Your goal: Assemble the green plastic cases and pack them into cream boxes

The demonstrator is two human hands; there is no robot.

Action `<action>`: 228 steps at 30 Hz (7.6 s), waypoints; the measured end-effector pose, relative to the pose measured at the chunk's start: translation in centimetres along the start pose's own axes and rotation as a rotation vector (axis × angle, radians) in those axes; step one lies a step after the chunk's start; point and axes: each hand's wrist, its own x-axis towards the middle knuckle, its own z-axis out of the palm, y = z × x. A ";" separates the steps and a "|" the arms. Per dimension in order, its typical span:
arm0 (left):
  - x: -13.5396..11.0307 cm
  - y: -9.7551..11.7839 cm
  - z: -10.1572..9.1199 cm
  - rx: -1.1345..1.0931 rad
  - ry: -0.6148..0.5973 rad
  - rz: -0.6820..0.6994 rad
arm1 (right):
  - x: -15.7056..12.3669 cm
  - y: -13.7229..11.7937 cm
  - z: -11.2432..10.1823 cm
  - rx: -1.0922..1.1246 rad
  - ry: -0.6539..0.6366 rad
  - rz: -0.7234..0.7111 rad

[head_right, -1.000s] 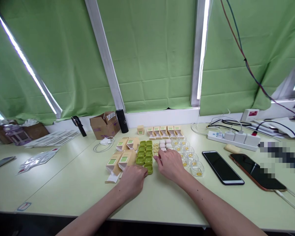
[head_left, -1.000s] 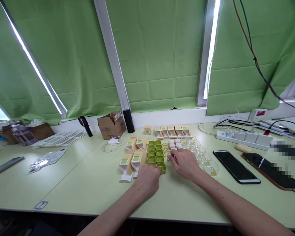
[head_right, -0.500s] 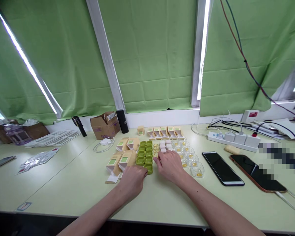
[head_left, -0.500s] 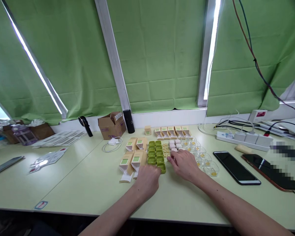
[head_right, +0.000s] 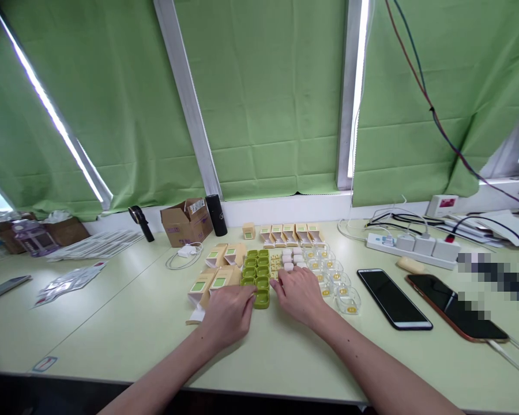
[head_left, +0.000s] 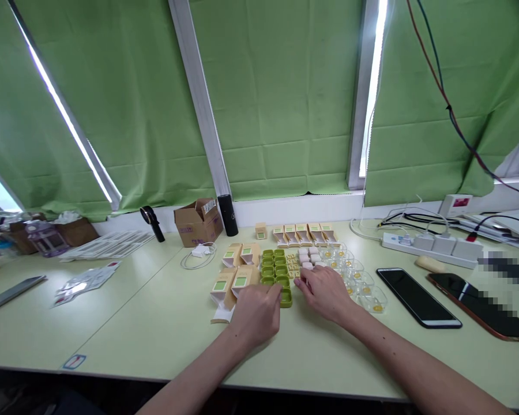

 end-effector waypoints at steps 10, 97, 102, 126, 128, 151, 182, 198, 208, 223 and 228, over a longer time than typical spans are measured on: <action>10.7 -6.9 -0.9 0.071 0.106 -0.265 | -0.1 -0.1 0.2 0.045 0.011 -0.016; 3.9 0.5 2.6 -0.730 0.213 0.197 | -7.3 5.0 -1.0 0.527 0.129 -0.062; 2.8 1.1 1.5 -0.640 0.083 0.245 | -7.3 5.0 -0.9 0.525 0.167 -0.039; 2.7 3.2 3.8 -0.823 0.098 -0.100 | -3.4 5.5 -4.0 0.619 0.312 0.030; 3.8 2.5 3.2 -1.047 0.035 -0.128 | -2.2 5.5 -4.9 0.667 0.362 0.051; 5.3 -1.0 4.5 -0.280 0.683 0.333 | 0.4 0.7 -0.8 0.556 0.453 -0.251; 4.6 -0.1 4.5 -0.204 0.626 0.271 | 0.5 -0.5 2.3 0.396 0.520 -0.208; 4.6 -0.5 4.6 -0.359 0.607 0.205 | 0.9 0.3 1.5 0.554 0.584 -0.234; 5.0 -0.8 5.1 -0.556 0.641 0.046 | -0.5 -0.9 -1.8 0.367 0.798 -0.412; 5.1 -0.8 4.6 -0.560 0.634 0.116 | 0.4 -0.9 -1.0 0.230 0.779 -0.519; 4.9 -0.7 4.5 -0.608 0.607 0.115 | 1.0 1.0 -1.0 0.231 0.792 -0.380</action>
